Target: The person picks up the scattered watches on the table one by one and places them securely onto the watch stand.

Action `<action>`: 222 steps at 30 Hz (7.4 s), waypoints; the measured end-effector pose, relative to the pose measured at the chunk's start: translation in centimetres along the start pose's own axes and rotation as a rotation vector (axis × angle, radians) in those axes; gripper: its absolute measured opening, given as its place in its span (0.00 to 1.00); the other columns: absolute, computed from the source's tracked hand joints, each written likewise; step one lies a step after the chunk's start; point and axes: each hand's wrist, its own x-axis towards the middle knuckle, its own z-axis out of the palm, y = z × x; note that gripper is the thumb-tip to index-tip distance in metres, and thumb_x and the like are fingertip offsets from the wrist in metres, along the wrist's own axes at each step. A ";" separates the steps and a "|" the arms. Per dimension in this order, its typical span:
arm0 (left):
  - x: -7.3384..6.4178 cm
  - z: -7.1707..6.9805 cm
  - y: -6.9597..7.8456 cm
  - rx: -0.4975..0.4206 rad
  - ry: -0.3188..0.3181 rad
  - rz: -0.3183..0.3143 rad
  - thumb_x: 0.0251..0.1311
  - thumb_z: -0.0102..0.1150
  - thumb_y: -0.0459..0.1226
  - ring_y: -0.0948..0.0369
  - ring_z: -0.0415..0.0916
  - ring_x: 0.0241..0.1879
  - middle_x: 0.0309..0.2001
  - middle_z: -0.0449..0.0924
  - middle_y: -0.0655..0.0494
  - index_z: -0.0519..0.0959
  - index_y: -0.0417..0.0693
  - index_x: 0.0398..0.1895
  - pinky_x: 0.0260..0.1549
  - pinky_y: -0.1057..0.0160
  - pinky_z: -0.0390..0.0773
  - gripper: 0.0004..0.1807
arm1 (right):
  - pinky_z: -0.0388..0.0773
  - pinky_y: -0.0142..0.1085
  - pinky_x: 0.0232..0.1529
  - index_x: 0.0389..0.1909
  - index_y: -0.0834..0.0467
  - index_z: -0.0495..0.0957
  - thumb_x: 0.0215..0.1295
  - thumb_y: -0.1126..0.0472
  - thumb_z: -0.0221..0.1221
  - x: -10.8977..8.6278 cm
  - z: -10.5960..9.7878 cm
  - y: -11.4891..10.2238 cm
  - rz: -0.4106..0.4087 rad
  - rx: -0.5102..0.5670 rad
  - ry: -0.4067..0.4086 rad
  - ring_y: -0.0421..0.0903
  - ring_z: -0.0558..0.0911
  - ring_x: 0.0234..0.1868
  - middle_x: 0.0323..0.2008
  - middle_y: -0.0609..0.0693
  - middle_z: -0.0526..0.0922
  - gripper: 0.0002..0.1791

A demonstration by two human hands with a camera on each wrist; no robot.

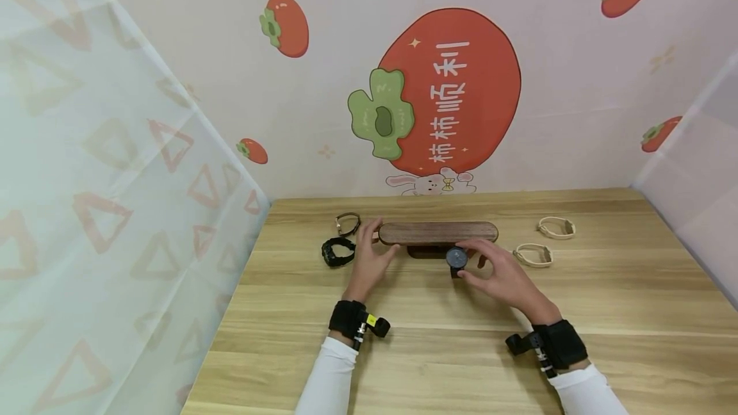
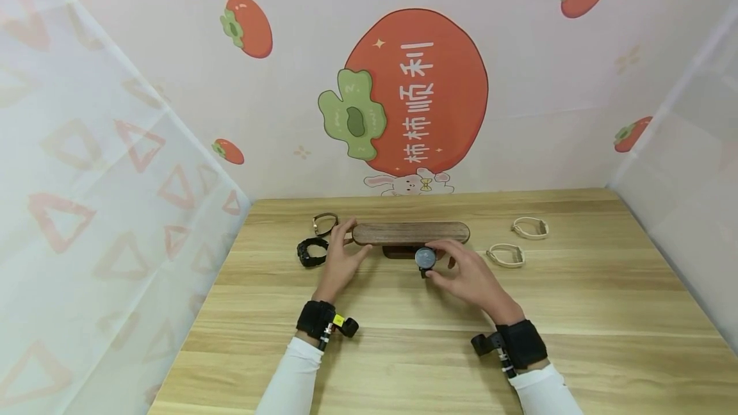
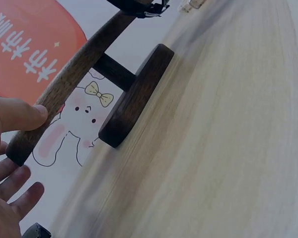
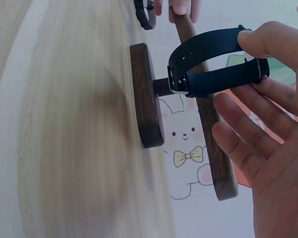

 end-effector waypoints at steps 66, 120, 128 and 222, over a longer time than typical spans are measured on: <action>-0.1 0.1 -1.0 -0.031 0.036 0.048 0.65 0.75 0.35 0.44 0.73 0.67 0.64 0.73 0.40 0.74 0.43 0.73 0.61 0.44 0.84 0.34 | 0.86 0.32 0.47 0.67 0.65 0.77 0.62 0.73 0.72 0.0 -5.2 6.2 0.057 -0.031 0.135 0.59 0.80 0.54 0.58 0.62 0.83 0.31; 0.0 0.1 -1.0 -0.046 0.012 -0.031 0.67 0.74 0.39 0.48 0.74 0.63 0.70 0.71 0.46 0.74 0.51 0.74 0.58 0.46 0.85 0.33 | 0.88 0.56 0.48 0.68 0.65 0.78 0.63 0.72 0.72 2.6 -3.0 6.6 0.044 0.019 0.041 0.60 0.83 0.57 0.65 0.66 0.80 0.31; 0.1 0.2 -0.9 -0.052 0.005 -0.042 0.67 0.74 0.38 0.48 0.75 0.63 0.71 0.70 0.47 0.73 0.52 0.75 0.58 0.47 0.85 0.34 | 0.86 0.43 0.51 0.69 0.61 0.78 0.64 0.68 0.73 2.8 -2.9 6.7 0.054 -0.002 0.037 0.58 0.83 0.57 0.66 0.64 0.80 0.31; -0.2 0.1 -1.3 -0.046 0.008 0.000 0.70 0.71 0.39 0.49 0.77 0.59 0.72 0.70 0.45 0.72 0.50 0.76 0.58 0.48 0.85 0.33 | 0.72 0.62 0.63 0.67 0.58 0.81 0.63 0.60 0.77 5.0 0.0 4.9 -0.054 -0.107 0.019 0.61 0.75 0.64 0.64 0.60 0.82 0.31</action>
